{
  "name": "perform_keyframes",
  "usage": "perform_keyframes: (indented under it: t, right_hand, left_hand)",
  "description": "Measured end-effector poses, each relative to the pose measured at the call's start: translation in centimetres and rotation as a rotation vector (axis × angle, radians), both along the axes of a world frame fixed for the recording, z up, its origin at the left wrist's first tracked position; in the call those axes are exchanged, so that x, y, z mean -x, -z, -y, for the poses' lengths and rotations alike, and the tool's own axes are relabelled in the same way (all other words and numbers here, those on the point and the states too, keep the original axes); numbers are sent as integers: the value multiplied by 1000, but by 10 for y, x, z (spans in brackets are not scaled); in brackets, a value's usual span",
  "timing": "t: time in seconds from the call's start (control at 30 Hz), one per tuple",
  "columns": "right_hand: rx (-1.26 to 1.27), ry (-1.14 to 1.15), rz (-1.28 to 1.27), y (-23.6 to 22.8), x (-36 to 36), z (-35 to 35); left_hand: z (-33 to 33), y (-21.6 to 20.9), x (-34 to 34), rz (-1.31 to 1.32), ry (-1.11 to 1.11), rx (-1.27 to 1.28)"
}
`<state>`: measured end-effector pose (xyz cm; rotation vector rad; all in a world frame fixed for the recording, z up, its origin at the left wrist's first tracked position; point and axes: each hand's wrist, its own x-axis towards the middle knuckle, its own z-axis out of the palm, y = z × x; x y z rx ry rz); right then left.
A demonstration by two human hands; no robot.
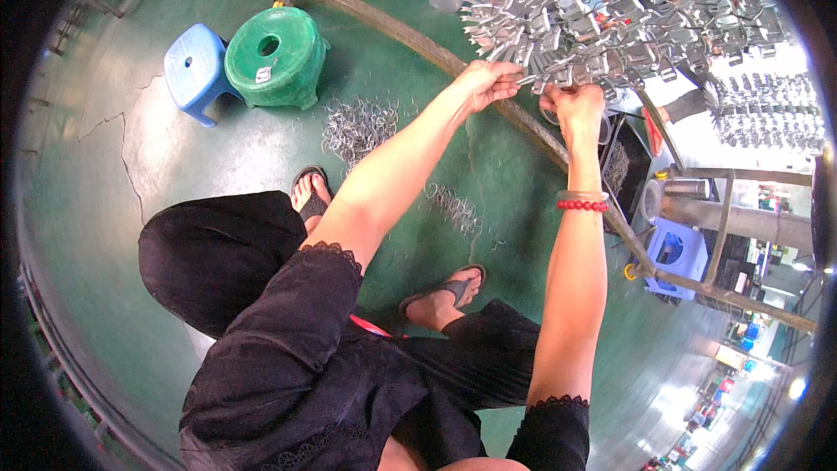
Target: The person sits on a small stool and picks up small metal hooks from the floor, then attaches them one by one to a large hanging rack filled with similar hooks. The person repeats this process, gathering hooks from the floor and adding them to the rack.
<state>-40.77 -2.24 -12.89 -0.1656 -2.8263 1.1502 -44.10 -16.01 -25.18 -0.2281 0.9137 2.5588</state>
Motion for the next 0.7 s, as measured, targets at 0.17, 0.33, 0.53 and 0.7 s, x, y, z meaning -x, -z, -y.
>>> perform_keyframes:
  t: [0.17, 0.33, 0.53, 0.7]
  right_hand:
    - [-46, 30, 16, -7, -9, 5]
    - [-258, -35, -186, 6, -8, -11]
    - [-370, 17, -208, -16, -34, 0]
    - [-55, 45, 7, -10, -39, -15]
  left_hand:
    - [1, -21, -12, 35, 73, 175]
    - [-3, -14, -16, 29, 82, 129]
    - [-17, -12, -35, 94, 60, 22]
    - [-26, -21, -54, 136, 8, -52]
